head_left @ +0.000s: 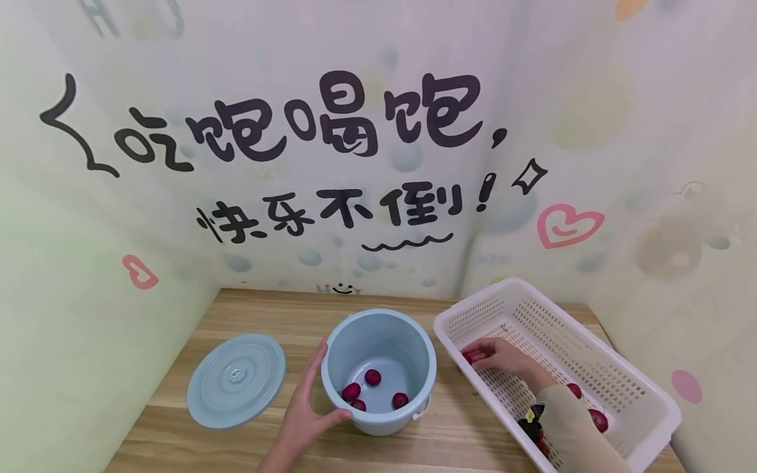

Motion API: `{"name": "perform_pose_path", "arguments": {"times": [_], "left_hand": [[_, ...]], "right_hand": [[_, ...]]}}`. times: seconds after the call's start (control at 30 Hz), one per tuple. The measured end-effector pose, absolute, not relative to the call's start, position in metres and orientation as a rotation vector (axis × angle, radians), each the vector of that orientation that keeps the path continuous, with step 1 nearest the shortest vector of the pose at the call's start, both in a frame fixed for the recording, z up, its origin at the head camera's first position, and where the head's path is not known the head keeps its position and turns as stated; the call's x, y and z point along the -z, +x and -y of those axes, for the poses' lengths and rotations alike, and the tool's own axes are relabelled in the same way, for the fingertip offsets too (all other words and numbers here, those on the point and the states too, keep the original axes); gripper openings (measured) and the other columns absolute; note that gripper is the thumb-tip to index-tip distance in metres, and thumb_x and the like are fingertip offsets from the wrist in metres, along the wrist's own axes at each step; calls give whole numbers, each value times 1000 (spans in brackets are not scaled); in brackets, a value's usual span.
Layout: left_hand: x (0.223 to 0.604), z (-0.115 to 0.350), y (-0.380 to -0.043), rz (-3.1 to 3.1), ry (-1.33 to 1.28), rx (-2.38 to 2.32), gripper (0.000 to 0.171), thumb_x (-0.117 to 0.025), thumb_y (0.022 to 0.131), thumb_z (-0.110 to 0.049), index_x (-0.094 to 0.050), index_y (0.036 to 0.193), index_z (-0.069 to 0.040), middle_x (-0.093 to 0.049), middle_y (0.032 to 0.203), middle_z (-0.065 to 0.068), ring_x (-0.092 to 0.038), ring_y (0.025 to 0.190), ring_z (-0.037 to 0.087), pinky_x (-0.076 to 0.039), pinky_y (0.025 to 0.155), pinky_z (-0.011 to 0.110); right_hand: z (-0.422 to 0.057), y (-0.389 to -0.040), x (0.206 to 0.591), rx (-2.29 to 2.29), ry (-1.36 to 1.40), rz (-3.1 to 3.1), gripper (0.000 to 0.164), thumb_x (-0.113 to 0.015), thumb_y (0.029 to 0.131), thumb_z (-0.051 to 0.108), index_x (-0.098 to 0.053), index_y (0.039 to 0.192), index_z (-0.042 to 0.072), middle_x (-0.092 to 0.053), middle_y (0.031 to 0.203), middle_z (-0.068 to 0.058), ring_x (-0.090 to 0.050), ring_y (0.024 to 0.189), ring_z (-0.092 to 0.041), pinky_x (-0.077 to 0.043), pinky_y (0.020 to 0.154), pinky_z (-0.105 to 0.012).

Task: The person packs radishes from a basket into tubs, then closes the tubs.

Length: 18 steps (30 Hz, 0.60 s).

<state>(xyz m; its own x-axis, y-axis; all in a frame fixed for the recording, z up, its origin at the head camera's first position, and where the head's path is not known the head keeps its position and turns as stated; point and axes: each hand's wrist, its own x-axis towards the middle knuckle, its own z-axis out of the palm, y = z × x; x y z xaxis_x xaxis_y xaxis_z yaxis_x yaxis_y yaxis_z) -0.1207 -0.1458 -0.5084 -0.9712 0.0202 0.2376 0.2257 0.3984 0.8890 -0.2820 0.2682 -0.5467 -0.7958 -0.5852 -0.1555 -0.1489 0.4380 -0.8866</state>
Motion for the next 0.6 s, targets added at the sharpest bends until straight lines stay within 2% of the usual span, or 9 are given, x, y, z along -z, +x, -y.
{"name": "perform_pose_path", "arguments": {"times": [0.17,0.4,0.6], "left_hand": [[507,146,-120,2466,-209,1621,116,-91,67,-13,-23,159,-31,-22,167,-3,-17,149,2,-25,116,69],[505,148,-121,2456,-229,1622,115,-91,67,-14,-24,159,-29,-23,167,0,-15,145,-12,-25,115,70],[508,149,-122,2439,-293,1593,116,-92,67,-18,-23,160,-24,-22,168,-1,-15,146,-11,-26,113,73]], "right_hand": [[-267,-285,550,1310,-632,-2267,38,-74,88,11,-66,120,-8,-71,114,-22,-66,98,-10,-54,81,-14],[-266,-288,553,1308,-648,-2277,34,-73,89,9,-67,118,-8,-72,112,-23,-65,94,-2,-54,80,-15],[-266,-286,554,1296,-616,-2324,32,-71,91,12,-69,118,-4,-73,110,-18,-63,90,0,-53,76,-16]]}}
